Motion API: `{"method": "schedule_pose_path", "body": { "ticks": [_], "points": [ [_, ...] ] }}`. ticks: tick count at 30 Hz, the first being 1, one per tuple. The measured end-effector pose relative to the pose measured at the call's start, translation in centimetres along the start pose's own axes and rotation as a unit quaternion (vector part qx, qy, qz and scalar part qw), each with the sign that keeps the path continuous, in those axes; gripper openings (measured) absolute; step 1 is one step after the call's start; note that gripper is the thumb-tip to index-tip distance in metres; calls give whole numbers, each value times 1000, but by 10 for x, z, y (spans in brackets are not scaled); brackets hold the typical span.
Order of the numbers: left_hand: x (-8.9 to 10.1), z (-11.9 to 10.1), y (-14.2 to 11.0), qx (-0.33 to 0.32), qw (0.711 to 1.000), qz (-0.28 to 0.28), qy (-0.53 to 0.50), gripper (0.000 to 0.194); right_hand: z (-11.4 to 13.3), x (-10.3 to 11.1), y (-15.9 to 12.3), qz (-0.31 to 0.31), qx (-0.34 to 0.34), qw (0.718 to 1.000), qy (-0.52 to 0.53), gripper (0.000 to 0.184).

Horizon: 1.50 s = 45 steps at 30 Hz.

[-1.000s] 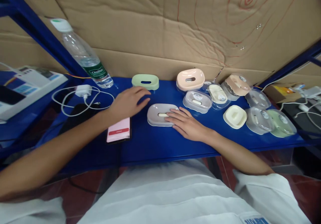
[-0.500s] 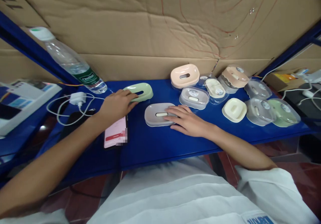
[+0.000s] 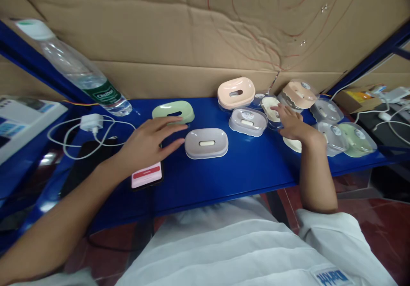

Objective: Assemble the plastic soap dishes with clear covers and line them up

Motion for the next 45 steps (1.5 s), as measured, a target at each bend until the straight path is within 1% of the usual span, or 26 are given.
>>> {"method": "schedule_pose_path", "body": {
  "ticks": [2, 3, 4, 6, 9, 12, 17, 19, 21, 24, 26, 28, 30, 31, 33, 35, 38, 41, 43, 45],
  "points": [
    [-10, -17, -5, -48, 997, 40, -32, 41, 1, -12, 5, 23, -3, 1000, -4, 109],
    [-17, -23, -9, -66, 995, 59, -39, 41, 1, -15, 8, 27, -8, 1000, -8, 109],
    [-23, -26, -12, -79, 993, 71, -44, 40, 2, -16, 10, 24, -10, 1000, -11, 106],
    [-33, -29, -17, -98, 991, 79, -53, 38, 6, -14, 13, 5, 5, 1000, -7, 92],
    [-39, -31, -21, -127, 987, 69, -76, 35, 19, 1, 11, -62, 63, 996, 7, 67],
    [-38, -32, -21, -142, 985, 64, -78, 33, 30, 17, 6, -131, 92, 987, 8, 53],
    [-38, -36, -22, -143, 984, 78, -69, 33, 38, 26, 12, -197, 91, 976, 18, 53],
    [-38, -37, -22, -147, 984, 75, -73, 32, 40, 30, 14, -231, 87, 969, 32, 50],
    [-38, -40, -23, -158, 982, 66, -82, 31, 45, 37, 11, -277, 82, 956, 55, 49],
    [-39, -47, -24, -175, 979, 53, -94, 30, 65, 54, -8, -356, 91, 926, 84, 50],
    [-40, -52, -25, -179, 977, 49, -100, 30, 89, 61, -28, -380, 118, 913, 86, 50],
    [-41, -57, -25, -177, 977, 45, -106, 31, 119, 58, -49, -359, 165, 915, 78, 46],
    [-41, -59, -24, -158, 981, 33, -108, 34, 152, 46, -69, -304, 243, 918, 78, 40],
    [-40, -58, -24, -144, 984, 25, -106, 35, 169, 37, -79, -272, 293, 913, 83, 39],
    [-38, -56, -24, -124, 987, 6, -99, 37, 197, 20, -97, -218, 389, 890, 99, 39],
    [-37, -55, -26, -126, 988, 0, -87, 35, 216, 4, -106, -169, 450, 869, 116, 38],
    [-37, -56, -27, -150, 986, 13, -67, 29, 228, -7, -104, -119, 487, 850, 164, 38],
    [-39, -56, -25, -165, 985, 25, -47, 34, 227, -4, -101, -95, 503, 831, 217, 41],
    [-39, -55, -24, -168, 985, 27, -40, 37, 222, 1, -97, -92, 493, 837, 221, 44],
    [-39, -55, -24, -176, 983, 27, -40, 35, 214, 7, -89, -106, 460, 858, 203, 49]
  ]
}}
Point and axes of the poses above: each hand's wrist, its own y-axis towards the middle knuckle, its own x-axis out of the back of the hand, z = x × y, the point moved 8 cm from there along y, towards the middle knuckle, and after that the axes turned 8 degrees about -z, right-handed, at the moved point
